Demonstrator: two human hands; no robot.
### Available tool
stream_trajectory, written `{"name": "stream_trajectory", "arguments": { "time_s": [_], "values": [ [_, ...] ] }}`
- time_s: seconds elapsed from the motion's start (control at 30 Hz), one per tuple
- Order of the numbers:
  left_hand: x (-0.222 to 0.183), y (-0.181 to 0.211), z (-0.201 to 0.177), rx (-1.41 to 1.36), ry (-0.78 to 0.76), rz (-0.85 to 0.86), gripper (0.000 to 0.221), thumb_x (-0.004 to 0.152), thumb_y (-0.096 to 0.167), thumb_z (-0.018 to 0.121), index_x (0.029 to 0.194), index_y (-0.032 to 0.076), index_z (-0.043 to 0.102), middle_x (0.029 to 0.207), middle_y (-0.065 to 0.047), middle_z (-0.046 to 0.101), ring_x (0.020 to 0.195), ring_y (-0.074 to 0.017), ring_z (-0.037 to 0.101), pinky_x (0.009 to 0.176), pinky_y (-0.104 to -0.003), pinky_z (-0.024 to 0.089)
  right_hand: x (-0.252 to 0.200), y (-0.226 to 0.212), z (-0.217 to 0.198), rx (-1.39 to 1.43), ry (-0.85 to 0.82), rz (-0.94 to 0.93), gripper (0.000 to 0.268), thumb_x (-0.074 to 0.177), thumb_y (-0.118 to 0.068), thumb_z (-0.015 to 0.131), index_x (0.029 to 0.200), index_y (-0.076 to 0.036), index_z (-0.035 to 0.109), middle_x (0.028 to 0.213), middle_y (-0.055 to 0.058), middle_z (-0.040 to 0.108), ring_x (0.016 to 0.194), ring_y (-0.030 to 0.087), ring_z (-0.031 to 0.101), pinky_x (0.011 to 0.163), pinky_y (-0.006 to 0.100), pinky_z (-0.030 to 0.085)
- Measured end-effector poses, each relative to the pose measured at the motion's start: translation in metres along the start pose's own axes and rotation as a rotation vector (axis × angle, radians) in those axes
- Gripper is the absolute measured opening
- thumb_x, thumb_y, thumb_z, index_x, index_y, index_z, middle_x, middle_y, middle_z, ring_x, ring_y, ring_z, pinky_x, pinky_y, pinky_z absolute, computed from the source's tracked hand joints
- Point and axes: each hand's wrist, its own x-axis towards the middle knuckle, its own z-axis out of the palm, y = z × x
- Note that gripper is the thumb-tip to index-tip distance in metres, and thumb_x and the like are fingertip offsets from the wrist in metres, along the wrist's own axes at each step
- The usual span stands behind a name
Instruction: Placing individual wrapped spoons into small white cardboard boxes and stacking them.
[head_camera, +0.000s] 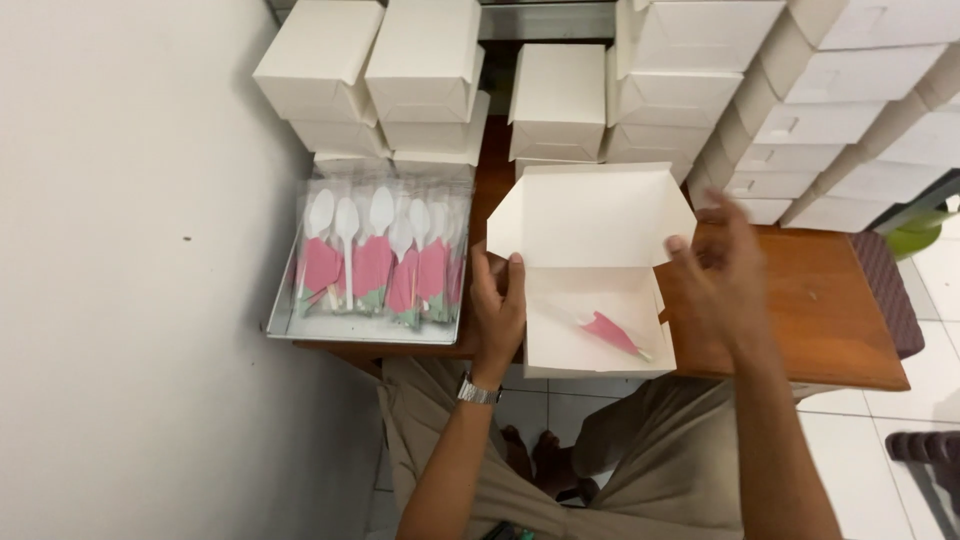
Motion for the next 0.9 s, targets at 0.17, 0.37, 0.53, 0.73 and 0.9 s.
{"name": "stream_trajectory", "arguments": {
  "time_s": [0.17,0.37,0.53,0.73,0.9],
  "values": [
    [-0.002,0.044,0.002,0.447,-0.011,0.146,0.033,0.103,0.025,0.056,0.122,-0.002,0.053,0.109,-0.020,0.056,0.094,-0.0328,0.059,0.080,-0.045,0.050,-0.012,0.060,0.012,0.114,0.014,-0.043,0.022,0.107,0.000,0.057,0.128,0.007,0.063,0.091,0.019,0.066,0.070,0.029,0.072,0.062,0.036,0.060],
    [0.011,0.030,-0.001,0.514,-0.040,0.216,0.032,0.106,0.029,0.054,0.124,0.003,0.061,0.101,-0.013,0.062,0.086,-0.0282,0.066,0.070,-0.038,0.057,-0.007,-0.022,0.013,-0.048,0.044,-0.092,0.025,0.104,0.006,0.054,0.128,0.015,0.054,0.092,0.026,0.065,0.076,0.036,0.073,0.068,0.044,0.063],
    [0.026,0.017,-0.001,0.568,-0.048,0.244,0.029,0.106,0.017,0.051,0.126,-0.002,0.061,0.101,-0.018,0.066,0.087,-0.0332,0.070,0.069,-0.040,0.060,0.005,0.036,0.014,-0.316,0.102,-0.082,0.024,0.115,-0.020,0.060,0.119,0.003,0.067,0.075,0.023,0.063,0.066,0.035,0.066,0.052,0.042,0.048],
    [0.041,0.038,0.001,0.535,-0.093,0.211,0.035,0.102,0.014,0.054,0.133,-0.001,0.058,0.105,-0.023,0.069,0.086,-0.0364,0.072,0.069,-0.041,0.063,0.005,0.032,0.006,-0.236,0.075,-0.088,0.026,0.111,-0.011,0.058,0.129,0.006,0.066,0.092,0.031,0.069,0.082,0.043,0.071,0.062,0.047,0.058],
    [0.056,0.039,0.001,0.631,-0.119,0.220,0.042,0.102,0.033,0.057,0.132,0.004,0.058,0.100,-0.017,0.068,0.083,-0.0294,0.073,0.065,-0.041,0.063,0.015,0.030,0.009,-0.166,0.088,-0.170,0.028,0.109,-0.007,0.060,0.134,0.006,0.064,0.101,0.031,0.067,0.083,0.034,0.066,0.066,0.045,0.056]
  ]
}}
